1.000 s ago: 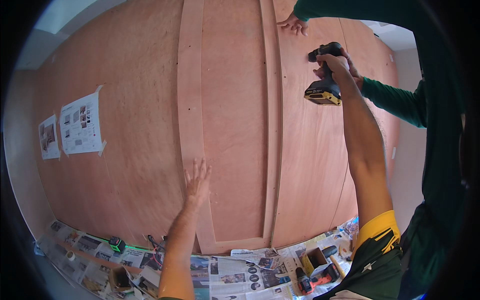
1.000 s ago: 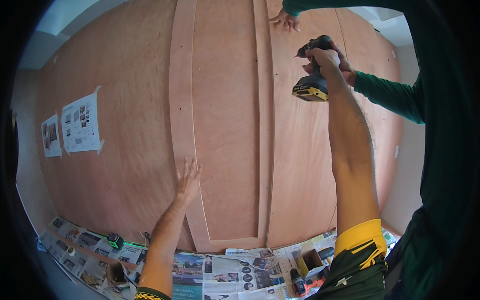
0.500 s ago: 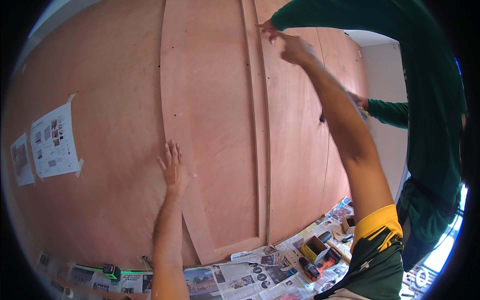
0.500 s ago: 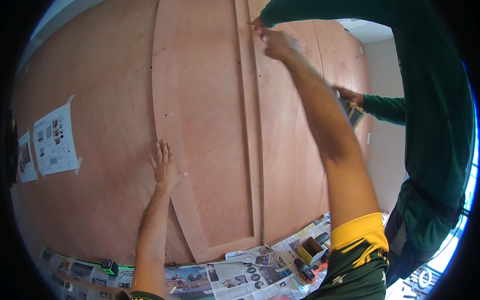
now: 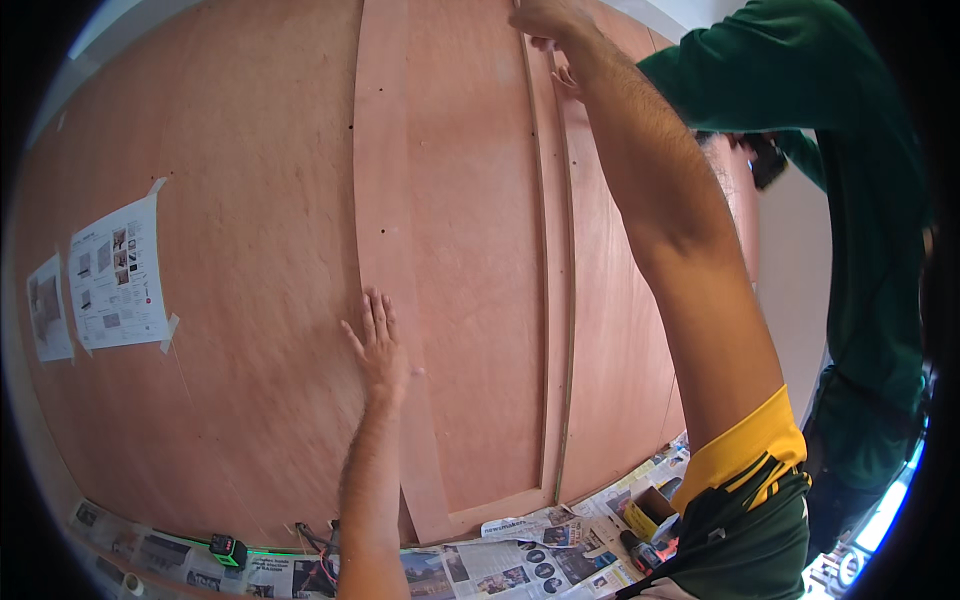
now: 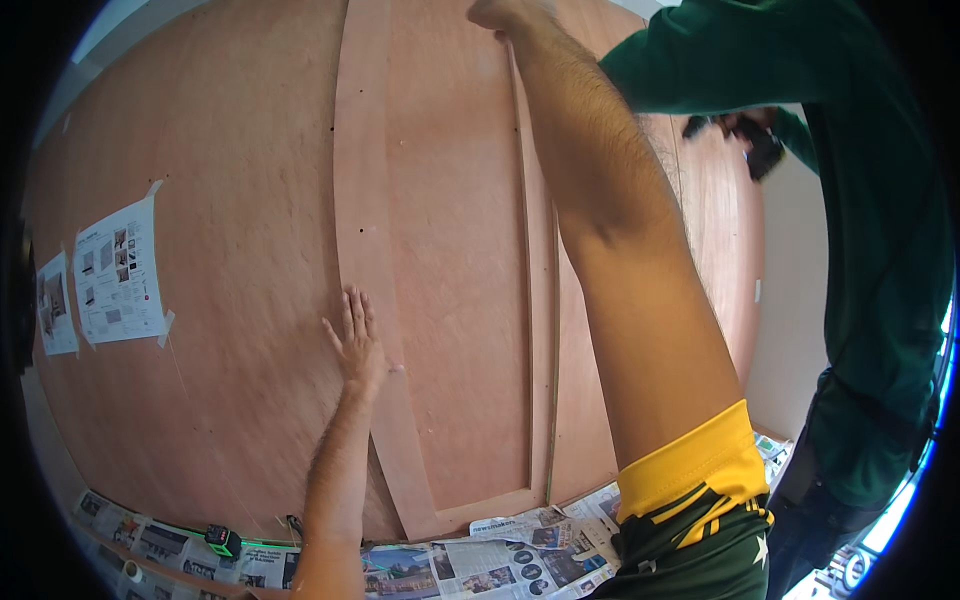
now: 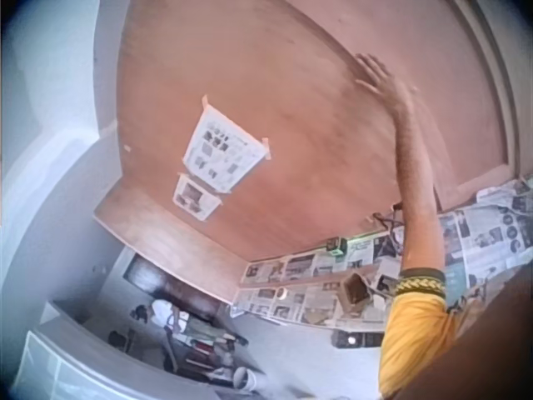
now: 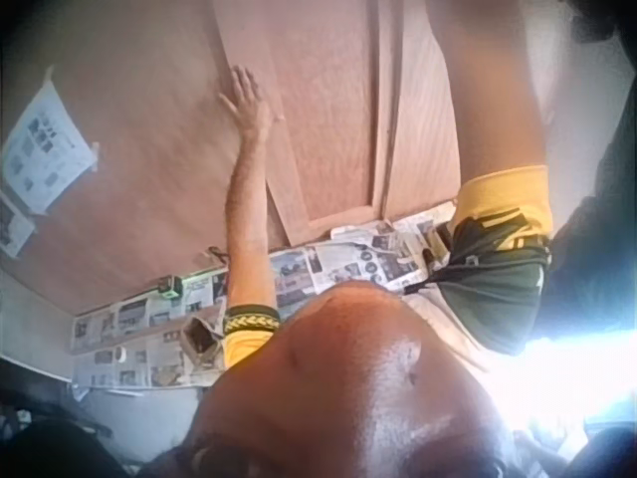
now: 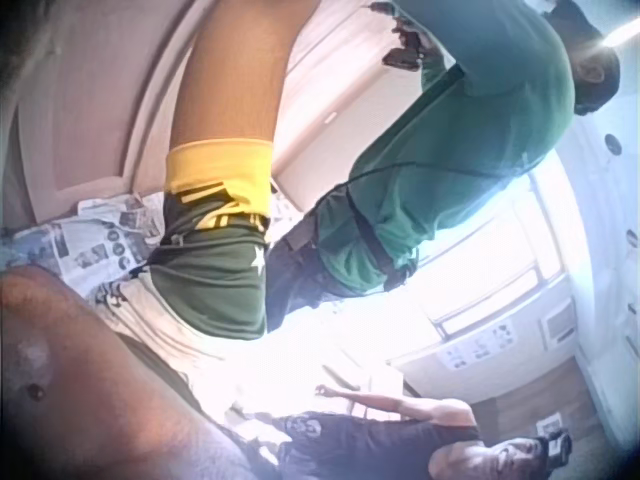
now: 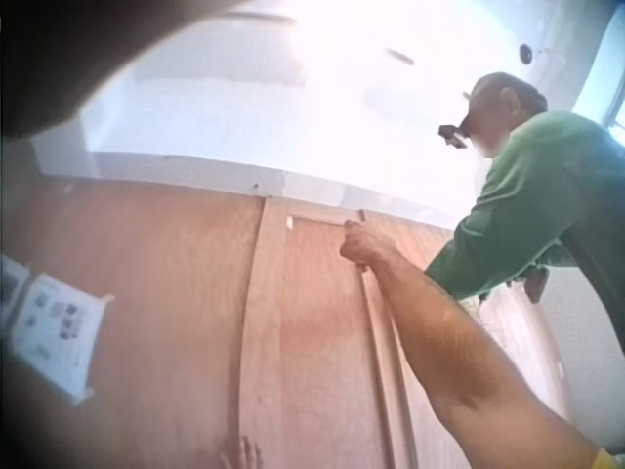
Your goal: The person picks up a drill, inserts a bit, and drills several holes into a large wooden panel fixed to the wall, while another person assists by holding the panel.
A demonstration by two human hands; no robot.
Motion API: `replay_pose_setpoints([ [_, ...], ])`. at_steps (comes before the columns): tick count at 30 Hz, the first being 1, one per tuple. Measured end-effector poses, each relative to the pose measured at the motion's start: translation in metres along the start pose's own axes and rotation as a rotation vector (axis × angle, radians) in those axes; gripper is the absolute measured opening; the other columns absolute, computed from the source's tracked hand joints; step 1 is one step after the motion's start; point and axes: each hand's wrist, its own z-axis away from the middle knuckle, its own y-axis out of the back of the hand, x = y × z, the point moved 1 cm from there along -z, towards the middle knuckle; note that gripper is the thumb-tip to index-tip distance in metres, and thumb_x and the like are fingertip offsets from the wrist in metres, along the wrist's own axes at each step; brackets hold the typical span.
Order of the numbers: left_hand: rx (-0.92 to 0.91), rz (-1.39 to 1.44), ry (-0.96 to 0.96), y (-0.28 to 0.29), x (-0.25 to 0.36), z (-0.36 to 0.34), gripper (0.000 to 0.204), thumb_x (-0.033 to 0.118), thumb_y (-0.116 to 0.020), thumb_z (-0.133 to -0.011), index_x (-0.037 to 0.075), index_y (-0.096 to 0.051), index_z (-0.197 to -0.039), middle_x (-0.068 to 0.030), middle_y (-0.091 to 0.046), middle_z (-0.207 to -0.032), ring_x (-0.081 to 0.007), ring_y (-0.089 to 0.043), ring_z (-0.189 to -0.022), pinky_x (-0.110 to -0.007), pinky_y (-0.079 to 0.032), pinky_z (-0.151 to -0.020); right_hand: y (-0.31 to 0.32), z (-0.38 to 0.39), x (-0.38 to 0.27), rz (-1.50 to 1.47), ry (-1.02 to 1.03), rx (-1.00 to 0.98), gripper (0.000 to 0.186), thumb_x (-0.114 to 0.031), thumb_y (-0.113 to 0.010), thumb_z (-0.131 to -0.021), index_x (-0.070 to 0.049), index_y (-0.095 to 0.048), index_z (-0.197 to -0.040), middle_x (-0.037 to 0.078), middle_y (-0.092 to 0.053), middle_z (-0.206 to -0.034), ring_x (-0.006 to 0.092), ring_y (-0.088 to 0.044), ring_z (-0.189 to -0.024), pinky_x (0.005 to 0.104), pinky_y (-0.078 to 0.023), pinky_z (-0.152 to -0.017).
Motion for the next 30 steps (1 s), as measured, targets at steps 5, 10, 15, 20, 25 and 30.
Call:
replay_pose_setpoints([
  [5,-0.036,-0.037,0.023,-0.003,-0.008,0.002,0.155,0.062,-0.092,-0.055,0.003,-0.001,-0.165,-0.0135,0.007,-0.175,-0.0278,0.008,-0.162,-0.069,-0.004,-0.125,-0.074,0.053,-0.002,0.083,0.010,-0.224,0.031,-0.030,-0.068,-0.084,-0.007,-0.076,-0.102,0.013,-0.078,-0.092,0.0299,-0.076,-0.086,0.0451,-0.059,-0.080],
  [10,-0.072,-0.043,0.004,0.006,-0.008,0.003,0.160,0.063,-0.092,-0.054,0.002,0.006,-0.165,-0.0148,0.013,-0.174,-0.0295,0.014,-0.161,-0.072,-0.005,-0.123,-0.190,0.199,0.072,0.116,-0.276,-0.360,0.094,-0.034,-0.074,-0.082,0.000,-0.031,-0.159,0.036,-0.055,-0.139,0.0507,-0.056,-0.129,0.0540,-0.052,-0.103],
  [15,-0.045,-0.013,-0.037,-0.004,-0.001,-0.003,0.163,0.066,-0.091,-0.051,0.000,0.006,-0.164,-0.0172,0.012,-0.173,-0.0316,0.012,-0.161,-0.075,-0.006,-0.121,-0.226,0.287,0.135,0.170,-0.553,-0.394,0.139,-0.058,-0.085,-0.076,-0.012,0.011,-0.166,0.049,0.003,-0.158,0.0727,-0.007,-0.144,0.0803,-0.028,-0.107],
  [20,-0.029,0.006,-0.039,-0.005,-0.006,0.001,0.163,0.063,-0.093,-0.051,0.001,0.006,-0.164,-0.0164,0.013,-0.173,-0.0319,0.010,-0.161,-0.074,-0.009,-0.121,-0.239,0.320,0.137,0.125,-0.670,-0.421,0.149,-0.065,-0.090,-0.065,-0.009,0.003,-0.166,0.042,0.012,-0.163,0.0732,0.000,-0.145,0.0790,-0.025,-0.112],
  [25,0.006,-0.027,-0.044,-0.004,-0.004,-0.001,0.161,0.066,-0.092,-0.050,0.002,0.002,-0.165,-0.0158,0.006,-0.174,-0.0311,0.005,-0.162,-0.074,-0.013,-0.121,-0.246,0.320,0.153,0.104,-0.620,-0.398,0.153,-0.069,-0.090,-0.062,-0.010,0.004,-0.166,0.043,0.015,-0.162,0.0769,0.003,-0.141,0.0807,-0.024,-0.111],
  [30,-0.070,0.040,-0.025,-0.007,-0.007,-0.004,0.163,0.056,-0.095,-0.054,0.003,0.014,-0.163,-0.0150,0.016,-0.173,-0.0320,0.015,-0.160,-0.075,-0.008,-0.121,-0.244,0.317,0.148,0.084,-0.610,-0.423,0.152,-0.067,-0.091,-0.063,-0.005,0.003,-0.165,0.046,0.016,-0.160,0.0779,0.003,-0.140,0.0796,-0.025,-0.111],
])
